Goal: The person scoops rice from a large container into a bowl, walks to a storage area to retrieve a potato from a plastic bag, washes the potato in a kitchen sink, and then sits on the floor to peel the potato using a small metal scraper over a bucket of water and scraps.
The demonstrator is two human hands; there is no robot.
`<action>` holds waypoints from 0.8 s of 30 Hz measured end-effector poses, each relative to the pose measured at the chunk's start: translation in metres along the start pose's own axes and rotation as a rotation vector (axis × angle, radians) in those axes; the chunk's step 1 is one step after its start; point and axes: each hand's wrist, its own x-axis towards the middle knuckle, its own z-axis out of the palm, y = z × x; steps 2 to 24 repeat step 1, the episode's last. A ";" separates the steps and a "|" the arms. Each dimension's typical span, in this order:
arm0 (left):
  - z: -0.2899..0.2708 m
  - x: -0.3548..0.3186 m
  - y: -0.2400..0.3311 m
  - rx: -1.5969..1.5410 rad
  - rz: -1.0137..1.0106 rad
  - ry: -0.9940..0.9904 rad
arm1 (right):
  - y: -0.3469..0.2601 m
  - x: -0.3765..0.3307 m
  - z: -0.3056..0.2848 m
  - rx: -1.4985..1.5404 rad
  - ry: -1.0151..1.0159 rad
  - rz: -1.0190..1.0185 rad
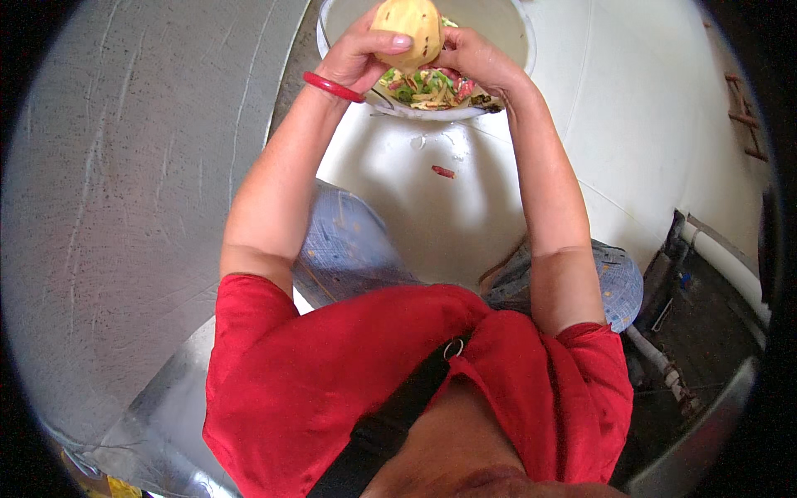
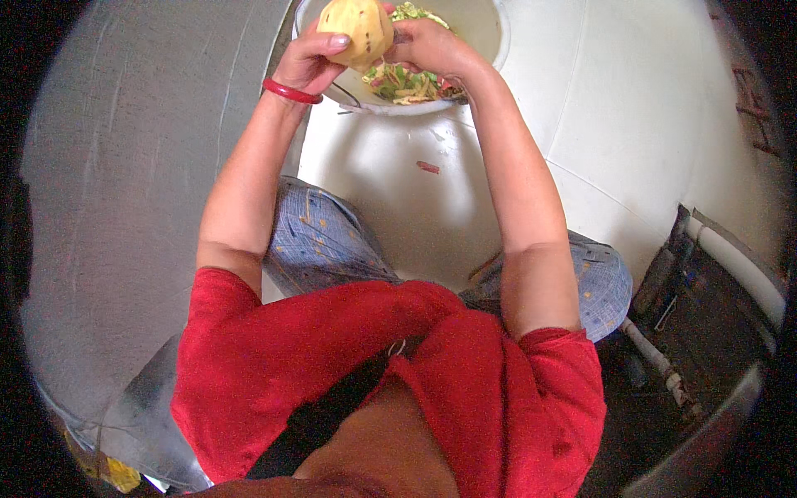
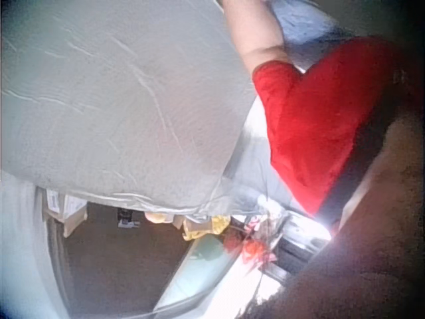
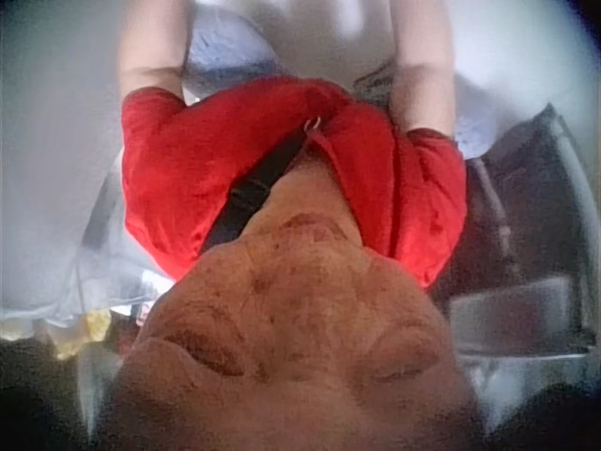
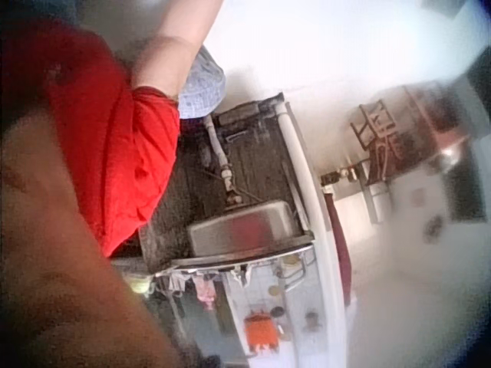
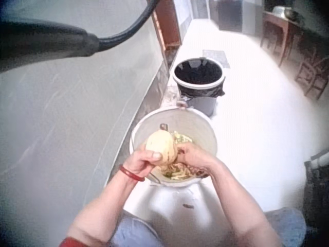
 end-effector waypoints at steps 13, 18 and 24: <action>0.004 0.001 0.002 0.036 0.029 0.027 | -0.006 0.000 0.001 -0.020 -0.019 0.048; 0.004 0.001 0.002 0.036 0.029 0.027 | -0.006 0.000 0.001 -0.020 -0.019 0.048; 0.004 0.001 0.002 0.036 0.029 0.027 | -0.006 0.000 0.001 -0.020 -0.019 0.048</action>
